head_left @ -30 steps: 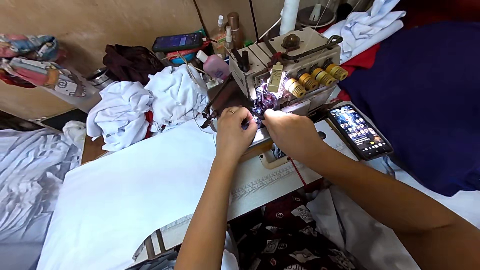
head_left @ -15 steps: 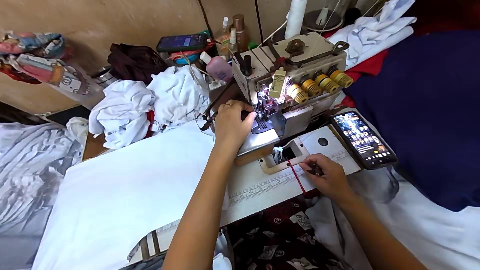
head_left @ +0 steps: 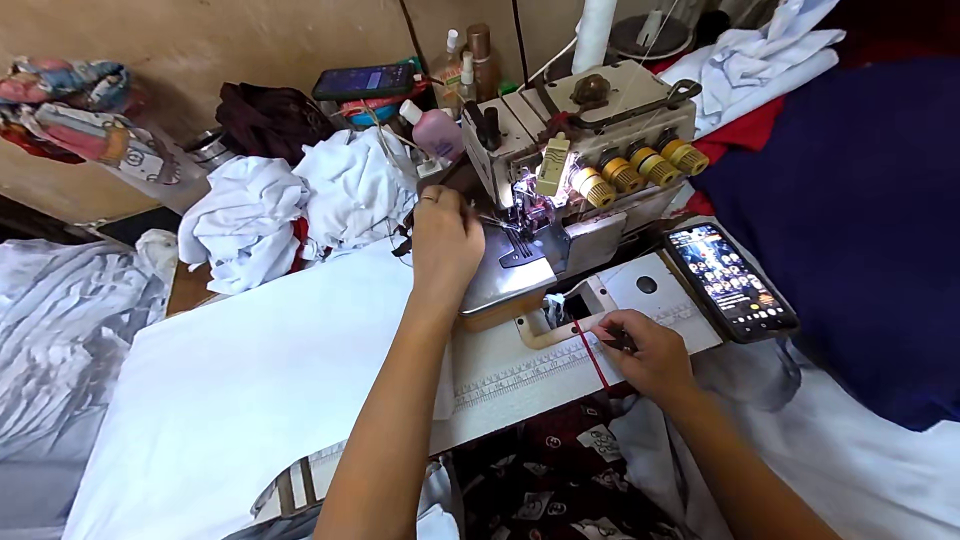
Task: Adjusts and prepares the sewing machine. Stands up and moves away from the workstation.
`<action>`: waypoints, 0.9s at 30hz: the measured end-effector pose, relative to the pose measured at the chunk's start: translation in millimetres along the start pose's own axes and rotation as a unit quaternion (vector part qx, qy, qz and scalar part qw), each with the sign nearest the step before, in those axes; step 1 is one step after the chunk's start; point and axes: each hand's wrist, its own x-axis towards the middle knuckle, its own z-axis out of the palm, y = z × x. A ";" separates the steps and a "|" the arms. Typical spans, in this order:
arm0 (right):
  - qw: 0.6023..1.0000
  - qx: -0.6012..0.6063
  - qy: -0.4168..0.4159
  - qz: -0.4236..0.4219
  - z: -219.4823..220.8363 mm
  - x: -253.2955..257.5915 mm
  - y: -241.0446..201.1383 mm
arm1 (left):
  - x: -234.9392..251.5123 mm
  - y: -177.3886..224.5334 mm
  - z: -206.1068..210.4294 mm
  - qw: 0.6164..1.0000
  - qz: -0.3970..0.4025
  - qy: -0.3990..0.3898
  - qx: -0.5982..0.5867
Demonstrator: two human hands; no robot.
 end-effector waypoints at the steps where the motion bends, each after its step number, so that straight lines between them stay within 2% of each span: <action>1: 1.000 0.001 0.002 -0.001 0.5 -0.3 0.7 | -1.7 -2.7 -3.0 1.000 -0.001 0.007 0.003; 5: 1.000 -0.002 0.003 -0.001 1.3 -0.5 1.4 | -9.5 -19.6 -15.8 0.999 -0.009 0.017 -0.038; 10: 1.000 0.003 0.006 -0.001 1.4 -0.9 2.3 | -25.3 -47.9 -43.2 0.976 -0.077 0.049 -0.197; 13: 1.000 -0.013 0.010 -0.010 2.3 -0.2 1.4 | -43.9 -55.8 -56.0 0.972 -0.074 0.109 -0.194; 15: 1.000 -0.024 0.008 -0.012 2.6 -0.1 0.1 | -56.2 -51.6 -61.1 0.979 -0.043 0.107 -0.169; 19: 0.999 -0.038 0.005 -0.010 1.7 0.0 -0.8 | -71.3 -17.1 -63.9 0.984 0.027 0.015 -0.173; 22: 0.999 -0.037 0.002 -0.008 2.0 -0.7 -1.2 | -76.8 16.4 -43.5 0.973 0.081 -0.047 -0.211; 25: 0.998 0.042 0.041 -0.003 1.8 -2.6 3.5 | -87.2 46.2 -11.4 0.965 0.111 -0.148 -0.184; 27: 0.991 0.119 0.061 0.002 -1.3 -3.0 5.5 | -93.9 62.4 7.6 0.964 0.115 -0.188 -0.146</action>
